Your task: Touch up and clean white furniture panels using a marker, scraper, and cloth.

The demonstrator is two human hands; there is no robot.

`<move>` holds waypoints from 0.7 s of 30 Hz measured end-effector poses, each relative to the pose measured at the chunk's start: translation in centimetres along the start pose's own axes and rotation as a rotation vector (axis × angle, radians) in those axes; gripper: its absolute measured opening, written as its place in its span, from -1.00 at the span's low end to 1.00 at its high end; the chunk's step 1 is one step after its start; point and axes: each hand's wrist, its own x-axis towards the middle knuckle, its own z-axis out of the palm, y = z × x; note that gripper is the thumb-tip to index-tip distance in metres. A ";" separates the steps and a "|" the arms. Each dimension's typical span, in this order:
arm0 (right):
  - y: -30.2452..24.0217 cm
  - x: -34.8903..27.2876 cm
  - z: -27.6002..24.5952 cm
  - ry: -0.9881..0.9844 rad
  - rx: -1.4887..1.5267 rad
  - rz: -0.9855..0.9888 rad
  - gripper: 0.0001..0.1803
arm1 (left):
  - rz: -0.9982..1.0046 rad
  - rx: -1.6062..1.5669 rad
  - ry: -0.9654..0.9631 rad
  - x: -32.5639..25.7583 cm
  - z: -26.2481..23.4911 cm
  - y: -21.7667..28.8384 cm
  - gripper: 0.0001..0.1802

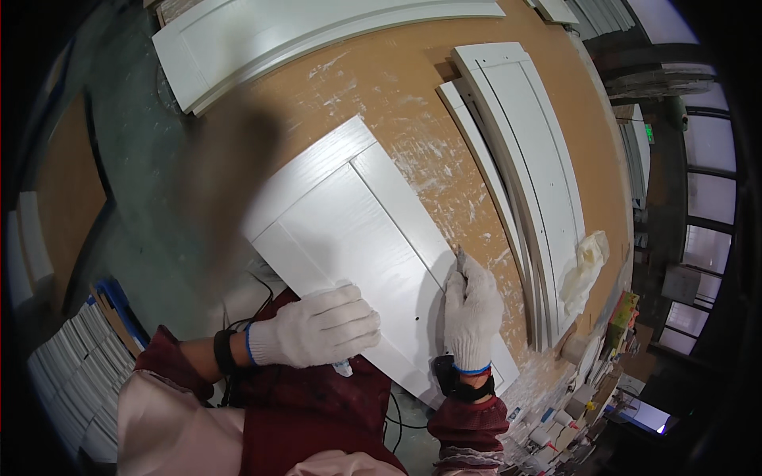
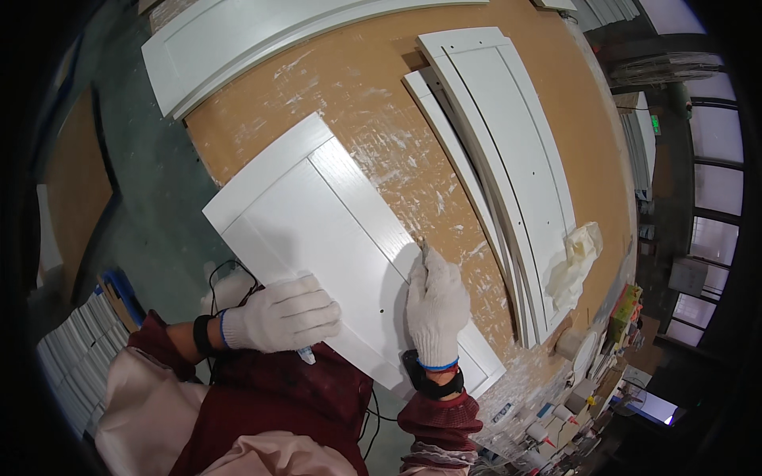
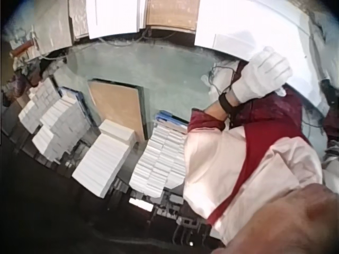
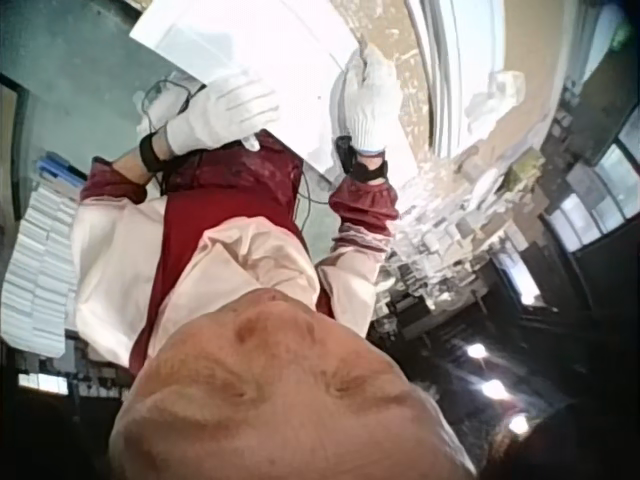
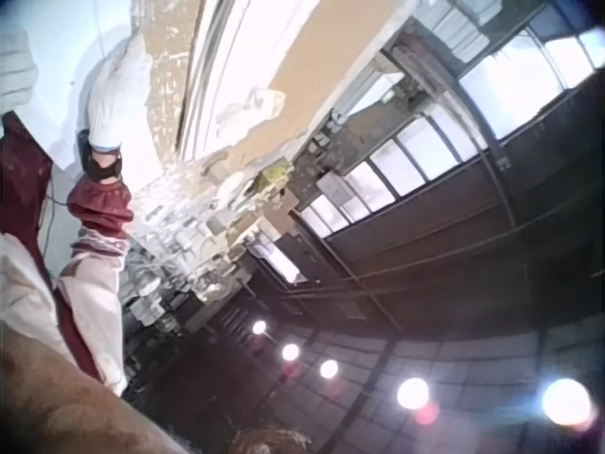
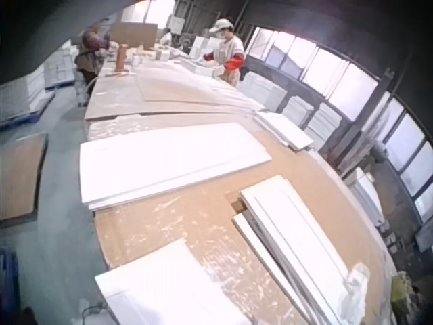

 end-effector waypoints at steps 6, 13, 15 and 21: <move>-3.9 0.8 1.4 -0.025 -0.048 -0.032 -0.69 | -0.012 -0.016 -0.056 0.4 0.1 0.0 -0.67; -5.5 1.8 0.2 -0.112 0.312 -0.040 -0.73 | -0.056 -0.011 -0.159 1.2 -0.7 0.1 -0.76; -3.9 0.7 -0.2 -0.036 0.349 -0.022 -0.74 | -0.048 -0.020 -0.169 1.4 -0.7 0.0 -0.78; 0.4 -3.3 -1.0 -0.125 0.418 0.277 -0.71 | -0.042 -0.041 -0.163 1.3 -0.7 -0.1 -0.80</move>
